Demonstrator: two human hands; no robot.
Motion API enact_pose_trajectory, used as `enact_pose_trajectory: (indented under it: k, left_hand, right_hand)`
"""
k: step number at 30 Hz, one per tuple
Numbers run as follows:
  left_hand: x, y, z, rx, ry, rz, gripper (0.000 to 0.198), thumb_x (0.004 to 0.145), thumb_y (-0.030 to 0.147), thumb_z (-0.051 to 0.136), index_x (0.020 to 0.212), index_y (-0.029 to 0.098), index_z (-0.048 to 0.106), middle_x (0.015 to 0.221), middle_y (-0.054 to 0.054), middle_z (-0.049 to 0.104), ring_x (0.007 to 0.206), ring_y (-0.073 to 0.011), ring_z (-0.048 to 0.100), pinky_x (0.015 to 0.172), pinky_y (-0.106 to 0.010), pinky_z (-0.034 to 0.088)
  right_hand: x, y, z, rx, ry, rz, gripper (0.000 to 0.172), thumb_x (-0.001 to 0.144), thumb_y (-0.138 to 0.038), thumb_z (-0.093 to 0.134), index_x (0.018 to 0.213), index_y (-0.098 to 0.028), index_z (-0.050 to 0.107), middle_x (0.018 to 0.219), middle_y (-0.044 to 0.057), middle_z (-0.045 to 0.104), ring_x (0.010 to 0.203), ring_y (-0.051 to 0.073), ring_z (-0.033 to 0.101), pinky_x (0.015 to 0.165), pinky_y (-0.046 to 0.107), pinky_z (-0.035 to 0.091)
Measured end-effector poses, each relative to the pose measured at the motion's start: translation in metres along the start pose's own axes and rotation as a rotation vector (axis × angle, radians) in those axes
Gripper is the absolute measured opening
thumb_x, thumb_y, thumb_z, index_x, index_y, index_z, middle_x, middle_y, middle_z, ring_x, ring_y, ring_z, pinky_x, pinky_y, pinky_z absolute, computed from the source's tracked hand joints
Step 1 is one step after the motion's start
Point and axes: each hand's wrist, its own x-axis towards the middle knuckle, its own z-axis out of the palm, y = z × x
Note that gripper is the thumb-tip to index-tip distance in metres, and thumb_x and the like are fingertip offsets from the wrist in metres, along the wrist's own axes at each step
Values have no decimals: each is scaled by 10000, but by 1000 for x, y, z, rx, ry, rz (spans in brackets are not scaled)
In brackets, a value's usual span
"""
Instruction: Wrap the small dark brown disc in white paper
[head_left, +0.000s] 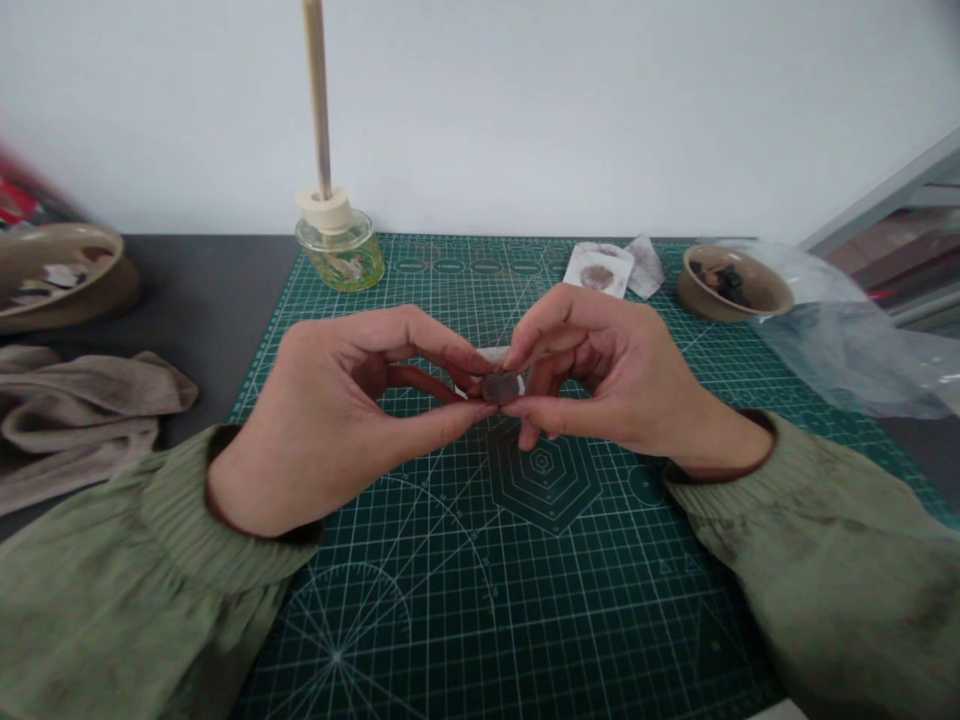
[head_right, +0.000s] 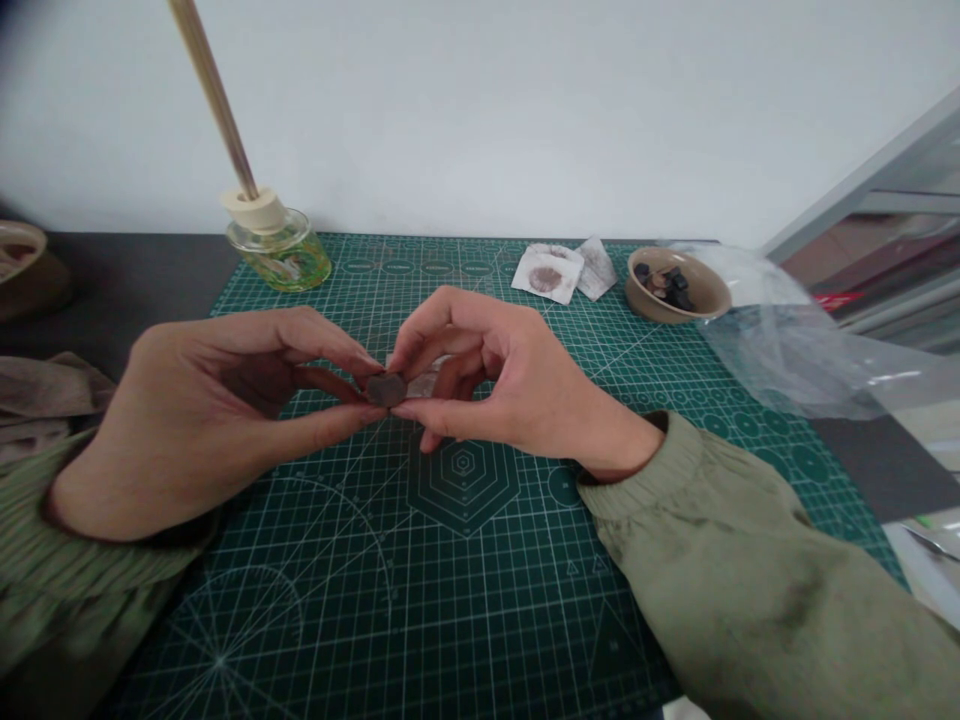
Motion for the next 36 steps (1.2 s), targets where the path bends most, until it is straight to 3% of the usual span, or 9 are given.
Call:
enact_pose_trajectory:
  k: [3,9,13,19,23,26,29,32,36]
  left_hand:
    - [0,0,0,24,-1,4,183,1009,378,1091,1108,335,943,1067,-1,957,960,-271,933,922,-436,870]
    - [1,-1,0,30,-11,3,170,1009,351,1076,1112,323,942,1081,-8,962,966,-277,931,929,-441,870]
    - [1,-2,0,34,-19,25,161,1020,292,1055,1121,332,937,1084,12,958,974,-261,934,931,-413,861]
    - [0,1,0,12,-7,4,166,997,310,1068,1110,334,949,1084,0,963,977,-290,933,929,-463,866]
    - [0,-3,-1,26,-10,4,178,1019,372,1079,1118,325,939,1089,-7,959,972,-287,937,937,-463,867]
    - [2,-9,-3,62,-3,3,263,1043,461,1067,1204,310,924,1165,-35,958,1009,-296,945,948,-468,865]
    - [3,-15,-7,280,13,68,333,1095,543,974,1310,304,886,1295,-53,944,1085,-296,942,1024,-456,839]
    - [4,-21,-12,576,-57,197,279,1147,462,820,1365,296,876,1388,-63,936,1247,-334,929,1158,-494,793]
    - [2,-31,-15,707,-187,225,292,1157,399,769,1414,335,892,1579,-80,904,1435,-398,894,1252,-582,764]
  right_hand:
    - [0,0,0,-14,4,19,466,853,-155,1174,1096,-243,786,983,-27,943,696,174,918,623,233,756]
    - [-2,0,-1,18,-6,-3,453,869,-12,1114,1113,-239,807,990,-56,945,744,146,945,660,168,748]
    - [-2,1,-1,17,-2,-5,461,848,-43,1141,1101,-226,801,978,-38,944,720,161,938,639,184,748]
    - [0,3,-3,5,-14,-16,468,844,-152,1189,1106,-210,805,1008,10,955,711,181,928,629,228,752]
    - [-2,6,-5,-33,-15,-38,403,912,-222,1155,1172,-212,847,1012,17,951,724,187,924,642,253,755]
    - [-3,6,-5,-189,74,-70,364,927,-284,1140,1171,-230,875,1069,46,957,850,223,939,733,315,785]
    - [-3,7,-6,-429,164,-127,259,974,-291,1067,1146,-243,880,1139,62,953,918,229,909,786,348,774]
    - [-1,10,-11,-707,113,-211,156,1035,-255,940,1179,-215,894,1084,56,909,791,183,805,704,330,671]
    - [1,17,-19,-1001,-17,-289,187,1054,-203,833,1214,-186,930,1101,79,874,795,190,726,753,358,580]
